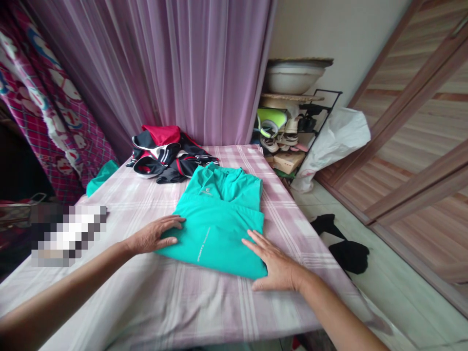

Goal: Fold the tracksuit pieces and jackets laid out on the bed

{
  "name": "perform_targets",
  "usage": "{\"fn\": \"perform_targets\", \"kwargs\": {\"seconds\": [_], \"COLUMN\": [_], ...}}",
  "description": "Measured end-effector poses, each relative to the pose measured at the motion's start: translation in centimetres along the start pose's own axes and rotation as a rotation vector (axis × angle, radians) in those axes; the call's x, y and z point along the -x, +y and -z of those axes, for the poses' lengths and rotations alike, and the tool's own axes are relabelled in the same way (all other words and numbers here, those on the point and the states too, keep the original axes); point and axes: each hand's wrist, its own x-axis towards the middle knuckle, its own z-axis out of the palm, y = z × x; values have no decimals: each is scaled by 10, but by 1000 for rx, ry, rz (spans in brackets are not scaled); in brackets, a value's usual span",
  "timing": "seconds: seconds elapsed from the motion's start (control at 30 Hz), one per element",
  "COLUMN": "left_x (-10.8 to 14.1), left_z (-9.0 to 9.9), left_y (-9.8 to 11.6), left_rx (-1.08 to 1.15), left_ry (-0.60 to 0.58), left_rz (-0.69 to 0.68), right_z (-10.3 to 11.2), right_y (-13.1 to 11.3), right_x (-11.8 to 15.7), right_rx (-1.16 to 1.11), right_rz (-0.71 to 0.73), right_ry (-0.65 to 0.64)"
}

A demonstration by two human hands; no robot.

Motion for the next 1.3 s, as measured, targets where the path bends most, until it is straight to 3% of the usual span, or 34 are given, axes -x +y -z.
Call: {"fn": "perform_targets", "kwargs": {"seconds": [0.1,0.2,0.47,0.6,0.83,1.0,1.13,1.2,1.3], "left_x": [15,23,35,38,25,45,57,40,-15], "left_z": [11,16,8,2,10,36,55,63,70], "left_y": [-5,-9,-11,-11,6,43,72,74,57], "left_rx": [-116,-264,-288,-195,13,93,204,214,179], "left_ry": [-155,-217,-63,-1,255,340,373,470,597], "left_rz": [-18,-20,-92,-33,77,-41,56,164,348], "right_z": [-1,-6,-29,-27,12,45,67,76,85], "right_y": [-4,-7,-2,-2,-19,-47,-63,-58,-28], "right_x": [3,6,19,16,2,26,38,24,-21], "right_rx": [53,107,239,194,-87,-258,-425,-435,-353], "right_rz": [-25,-28,101,117,-112,-114,-151,-225,-337], "right_ry": [-6,52,343,408,590,608,613,685,819]}}
